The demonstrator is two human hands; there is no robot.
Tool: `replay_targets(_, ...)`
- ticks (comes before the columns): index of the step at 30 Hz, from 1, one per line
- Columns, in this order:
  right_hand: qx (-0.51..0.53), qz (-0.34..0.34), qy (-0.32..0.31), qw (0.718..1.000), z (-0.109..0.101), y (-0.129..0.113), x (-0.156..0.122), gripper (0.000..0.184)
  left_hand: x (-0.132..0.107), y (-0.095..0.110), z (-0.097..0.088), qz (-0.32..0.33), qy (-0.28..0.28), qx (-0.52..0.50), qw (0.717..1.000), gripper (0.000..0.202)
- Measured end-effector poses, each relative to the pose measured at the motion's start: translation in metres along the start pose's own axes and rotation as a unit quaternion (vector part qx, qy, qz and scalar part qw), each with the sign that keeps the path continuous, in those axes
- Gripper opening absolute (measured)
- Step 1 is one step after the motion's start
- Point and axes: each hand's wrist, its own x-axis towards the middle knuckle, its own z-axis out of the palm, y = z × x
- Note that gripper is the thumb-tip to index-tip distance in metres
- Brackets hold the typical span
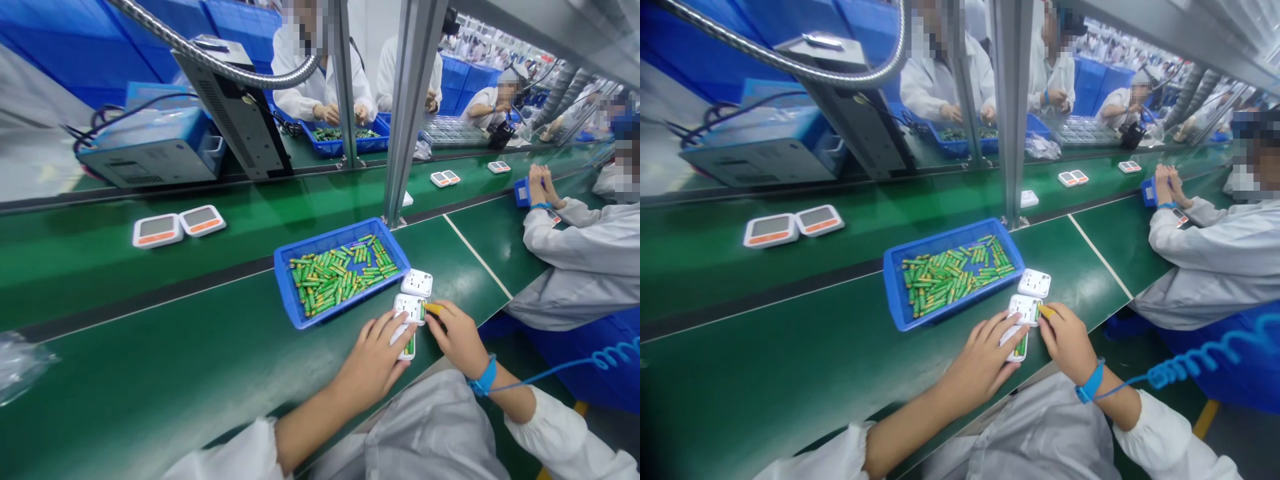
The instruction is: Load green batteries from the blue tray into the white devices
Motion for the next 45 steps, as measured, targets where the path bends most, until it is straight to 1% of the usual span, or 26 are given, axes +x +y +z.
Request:
replay_targets(2, 0.02, 0.006, -0.011, 1.0, -0.005, 0.004, 0.009, 0.022, 0.0, 0.0, -0.001, 0.001, 0.002, 0.0, 1.0, 0.068)
replay_targets(5, 0.049, 0.021, -0.025, 0.998, -0.007, 0.01, 0.018, 0.017, 0.0, 0.0, -0.001, 0.003, 0.007, -0.004, 1.0, 0.067)
replay_targets(9, 0.061, 0.054, -0.042, 0.996, -0.005, 0.014, 0.023, 0.009, 0.0, -0.001, 0.0, 0.004, 0.009, -0.01, 1.0, 0.067)
replay_targets(12, 0.05, 0.066, -0.05, 0.995, -0.005, 0.012, 0.024, 0.008, -0.001, -0.001, 0.001, 0.004, 0.014, -0.009, 1.0, 0.067)
replay_targets(18, 0.012, 0.059, -0.048, 0.997, -0.005, 0.002, 0.025, 0.006, -0.001, 0.0, 0.0, 0.009, 0.02, 0.0, 1.0, 0.062)
replay_targets(27, -0.065, 0.015, -0.054, 0.996, -0.006, -0.007, 0.027, 0.006, 0.0, 0.001, -0.002, 0.01, 0.029, 0.01, 0.999, 0.056)
replay_targets(32, -0.071, 0.006, -0.046, 0.996, -0.007, -0.01, 0.026, 0.01, 0.0, 0.002, -0.003, 0.01, 0.03, 0.004, 0.999, 0.055)
replay_targets(35, -0.053, 0.012, -0.059, 0.997, -0.017, -0.012, 0.03, 0.011, 0.0, 0.002, -0.005, 0.013, 0.034, -0.003, 0.999, 0.055)
replay_targets(38, -0.023, -0.003, -0.085, 0.996, -0.029, -0.012, 0.05, 0.015, 0.001, 0.001, -0.008, 0.015, 0.035, -0.015, 0.999, 0.056)
replay_targets(40, -0.001, -0.046, -0.107, 0.993, -0.026, -0.012, 0.078, 0.019, 0.001, 0.001, -0.009, 0.018, 0.036, -0.021, 0.999, 0.058)
replay_targets(42, 0.003, -0.103, -0.138, 0.985, -0.013, -0.015, 0.117, 0.021, 0.001, 0.001, -0.011, 0.019, 0.037, -0.024, 0.999, 0.06)
replay_targets(45, -0.043, -0.191, -0.204, 0.959, 0.022, -0.028, 0.181, 0.013, 0.002, 0.001, -0.012, 0.015, 0.039, -0.027, 0.999, 0.06)
